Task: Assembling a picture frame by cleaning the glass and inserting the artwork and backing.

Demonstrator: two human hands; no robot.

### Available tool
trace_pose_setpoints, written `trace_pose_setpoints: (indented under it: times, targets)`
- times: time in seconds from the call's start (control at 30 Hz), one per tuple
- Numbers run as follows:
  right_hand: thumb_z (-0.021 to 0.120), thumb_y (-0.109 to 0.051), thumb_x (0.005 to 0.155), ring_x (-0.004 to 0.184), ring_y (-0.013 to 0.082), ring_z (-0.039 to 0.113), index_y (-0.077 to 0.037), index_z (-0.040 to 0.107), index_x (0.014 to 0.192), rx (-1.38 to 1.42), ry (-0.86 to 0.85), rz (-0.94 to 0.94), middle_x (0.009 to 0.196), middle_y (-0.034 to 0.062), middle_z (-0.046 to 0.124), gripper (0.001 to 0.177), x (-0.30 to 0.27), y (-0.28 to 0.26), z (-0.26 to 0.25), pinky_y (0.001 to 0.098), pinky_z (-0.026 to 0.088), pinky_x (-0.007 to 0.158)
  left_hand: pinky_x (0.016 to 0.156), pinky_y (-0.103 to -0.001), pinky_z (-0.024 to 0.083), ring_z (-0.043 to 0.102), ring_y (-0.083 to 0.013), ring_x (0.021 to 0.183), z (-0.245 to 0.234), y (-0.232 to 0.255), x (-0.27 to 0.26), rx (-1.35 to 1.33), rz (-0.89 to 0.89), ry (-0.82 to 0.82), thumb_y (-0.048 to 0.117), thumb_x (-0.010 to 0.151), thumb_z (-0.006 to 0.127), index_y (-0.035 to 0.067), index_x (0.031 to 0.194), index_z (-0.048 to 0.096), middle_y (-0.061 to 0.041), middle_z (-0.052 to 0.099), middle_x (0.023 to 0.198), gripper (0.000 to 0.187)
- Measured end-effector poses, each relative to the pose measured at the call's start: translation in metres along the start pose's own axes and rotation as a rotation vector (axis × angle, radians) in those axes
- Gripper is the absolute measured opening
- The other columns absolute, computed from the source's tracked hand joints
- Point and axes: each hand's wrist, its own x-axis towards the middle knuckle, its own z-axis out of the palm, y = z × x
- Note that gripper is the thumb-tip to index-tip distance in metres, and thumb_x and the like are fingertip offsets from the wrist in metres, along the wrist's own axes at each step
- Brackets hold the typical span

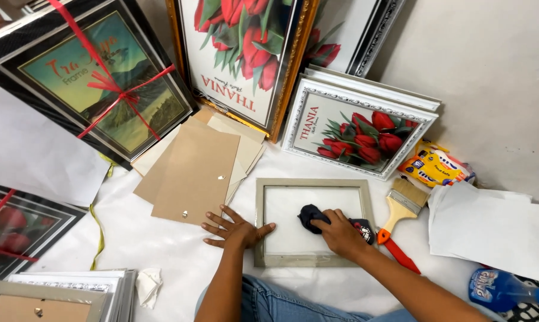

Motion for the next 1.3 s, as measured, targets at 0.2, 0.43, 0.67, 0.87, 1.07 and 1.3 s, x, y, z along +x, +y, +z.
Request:
trace_pose_setpoints:
  times: [0.2,0.43,0.67,0.87,1.07,1.3]
  targets:
    - [0.050,-0.009,0.096,0.096,0.0256,0.058,-0.015,0.065,0.118,-0.154,0.139,0.043,0.099,0.0082,0.056,0.027,0.051,0.014,0.033,0.0370,0.041,0.090,0.111,-0.073,-0.018,-0.037,-0.0552,0.144,-0.005,-0.001,-0.005,-0.011,0.007,-0.020,0.081,0.075,0.075,0.009,0.158,-0.031,-0.029,-0.040,0.160,0.153]
    - [0.050,-0.009,0.098,0.091,0.0228,0.058,-0.017,0.066,0.119,-0.100,0.180,0.061,0.098,0.0073,0.055,0.028,0.095,0.002,0.039,0.0340,0.043,0.091,0.110,-0.074,-0.019,-0.037,-0.0554,0.144,-0.009,-0.001,-0.008,-0.006,0.017,-0.032,0.080,0.075,0.075,0.008,0.158,-0.032,-0.030,-0.040,0.160,0.153]
    - [0.050,-0.009,0.097,0.088,0.0258,0.061,-0.017,0.069,0.117,0.133,0.072,0.031,0.095,0.0092,0.059,0.029,0.054,-0.021,0.014,0.0354,0.047,0.087,0.111,-0.074,-0.018,-0.037,-0.0552,0.144,-0.008,0.001,-0.011,-0.003,0.007,-0.023,0.081,0.074,0.075,0.009,0.158,-0.032,-0.029,-0.039,0.160,0.154]
    - [0.054,-0.024,0.086,0.098,0.0380,0.070,-0.023,0.080,0.113,0.118,-0.523,0.540,0.105,0.0155,0.067,0.037,0.009,0.005,-0.051,0.0447,0.060,0.086,0.112,-0.074,-0.016,-0.034,-0.0547,0.145,0.001,-0.002,0.000,0.036,0.001,0.024,0.080,0.076,0.076,0.009,0.160,-0.028,-0.029,-0.035,0.162,0.152]
    - [0.055,-0.027,0.085,0.107,0.0387,0.072,-0.028,0.081,0.117,0.033,-0.515,0.859,0.112,0.0183,0.070,0.041,-0.067,0.041,-0.121,0.0442,0.060,0.090,0.112,-0.073,-0.017,-0.035,-0.0539,0.145,0.006,-0.006,-0.002,0.014,0.017,0.079,0.083,0.073,0.075,0.011,0.160,-0.027,-0.027,-0.034,0.163,0.153]
    - [0.051,-0.024,0.092,0.119,0.0409,0.066,-0.021,0.070,0.137,0.208,-0.374,1.049,0.131,0.0243,0.062,0.048,-0.099,0.052,-0.098,0.0471,0.060,0.091,0.113,-0.072,-0.018,-0.033,-0.0527,0.146,0.017,-0.009,-0.019,0.019,0.047,0.166,0.085,0.073,0.072,0.012,0.162,-0.025,-0.026,-0.031,0.164,0.150]
